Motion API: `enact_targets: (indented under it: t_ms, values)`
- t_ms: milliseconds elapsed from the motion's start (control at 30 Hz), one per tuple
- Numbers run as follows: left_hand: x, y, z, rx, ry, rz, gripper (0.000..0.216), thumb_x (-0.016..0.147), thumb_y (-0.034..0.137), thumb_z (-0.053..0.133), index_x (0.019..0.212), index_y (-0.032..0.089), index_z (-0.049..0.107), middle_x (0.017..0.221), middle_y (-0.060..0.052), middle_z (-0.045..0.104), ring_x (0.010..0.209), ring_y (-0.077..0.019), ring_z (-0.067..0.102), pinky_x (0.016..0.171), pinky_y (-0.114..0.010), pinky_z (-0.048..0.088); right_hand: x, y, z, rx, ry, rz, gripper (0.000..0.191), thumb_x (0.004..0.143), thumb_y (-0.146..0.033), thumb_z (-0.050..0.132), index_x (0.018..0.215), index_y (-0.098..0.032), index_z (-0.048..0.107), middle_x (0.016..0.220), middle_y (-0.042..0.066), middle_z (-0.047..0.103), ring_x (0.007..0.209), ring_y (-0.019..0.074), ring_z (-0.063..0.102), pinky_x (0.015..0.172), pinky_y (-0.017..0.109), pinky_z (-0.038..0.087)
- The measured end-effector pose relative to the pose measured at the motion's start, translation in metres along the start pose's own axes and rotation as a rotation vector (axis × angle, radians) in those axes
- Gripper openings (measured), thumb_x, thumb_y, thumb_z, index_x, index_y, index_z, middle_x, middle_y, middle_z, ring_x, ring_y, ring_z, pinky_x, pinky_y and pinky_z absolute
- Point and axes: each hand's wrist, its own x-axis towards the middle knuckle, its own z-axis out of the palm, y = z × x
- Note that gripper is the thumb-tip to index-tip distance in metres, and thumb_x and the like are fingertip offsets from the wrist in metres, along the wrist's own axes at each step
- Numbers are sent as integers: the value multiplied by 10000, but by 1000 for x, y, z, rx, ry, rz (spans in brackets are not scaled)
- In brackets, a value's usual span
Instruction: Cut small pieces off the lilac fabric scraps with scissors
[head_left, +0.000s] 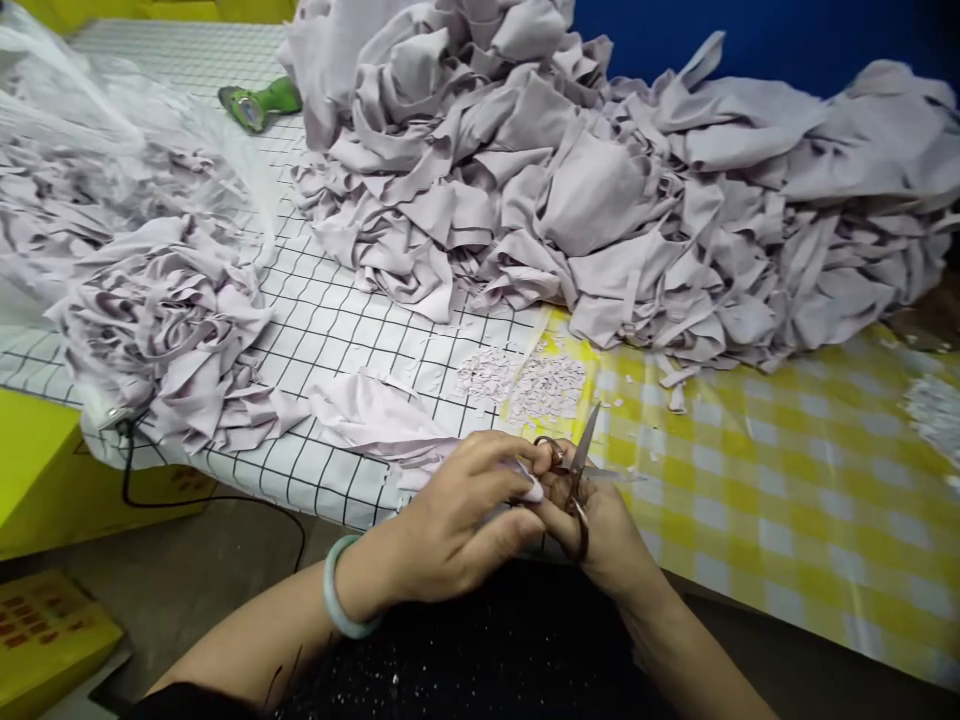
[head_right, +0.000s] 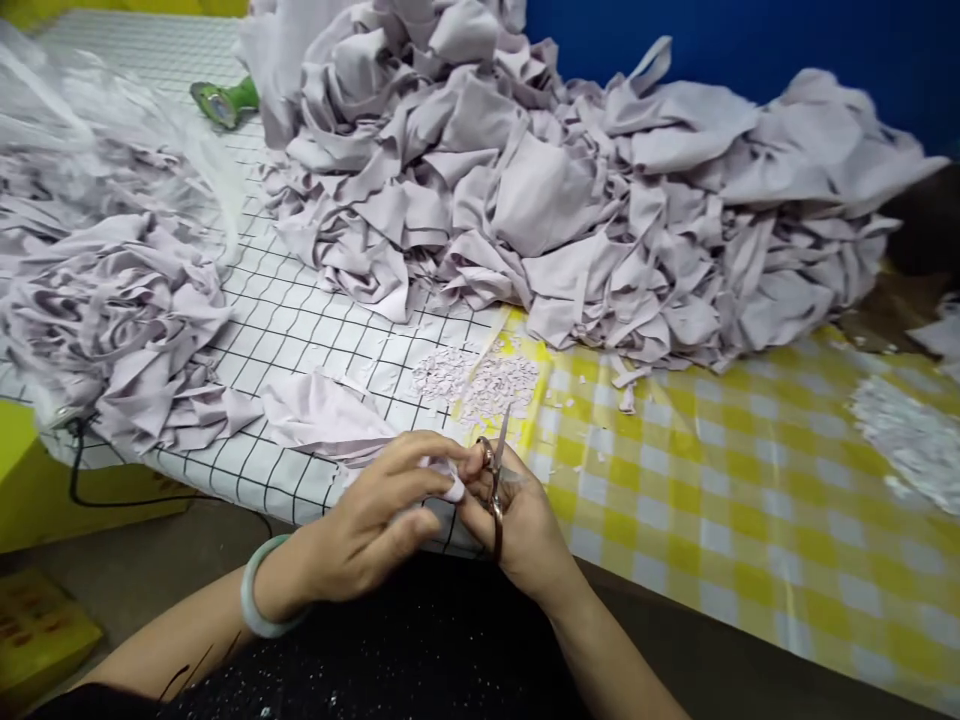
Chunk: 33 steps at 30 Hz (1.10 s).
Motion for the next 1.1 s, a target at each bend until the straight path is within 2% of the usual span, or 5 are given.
enact_targets:
  t_ms: [233, 367, 533, 900, 1100]
  values:
    - [-60, -43, -107, 860, 383, -185, 283, 844, 44, 514, 1062, 166, 648, 1203, -155, 565, 1158, -329, 529, 997, -562, 452, 4, 4, 4, -167, 106, -177, 191, 881, -304, 695, 932, -250, 519, 867, -9, 515, 758, 132, 538, 705, 247, 470]
    - [-33, -74, -131, 946, 216, -155, 285, 857, 51, 516, 1072, 181, 651, 1231, -143, 558, 1162, -314, 499, 1013, -543, 431, 7, -11, 14, -282, -6, -280, 135, 910, -311, 650, 931, -249, 531, 859, 4, 549, 810, 163, 551, 745, 289, 467]
    - [20, -84, -119, 784, -212, -118, 90, 848, 106, 566, 844, 169, 631, 1031, -110, 631, 997, -268, 537, 905, -450, 472, 14, -16, 28, -322, 21, -306, 198, 879, -330, 696, 934, -247, 525, 876, 6, 556, 799, 171, 558, 744, 322, 469]
    - [10, 54, -130, -275, 321, -340, 61, 897, 168, 617, 846, 171, 585, 753, 2, 554, 575, -83, 483, 489, -189, 396, 84, -25, 96, -127, -54, -228, 266, 740, -289, 742, 812, -237, 491, 776, -31, 574, 726, 156, 561, 696, 295, 458]
    - [-42, 20, -122, -818, -58, -616, 170, 769, 242, 724, 866, 146, 621, 960, -108, 717, 850, -227, 713, 756, -332, 583, 84, -32, 97, 113, 13, -326, 252, 732, -219, 711, 841, -237, 484, 817, -38, 548, 718, 121, 550, 702, 267, 475]
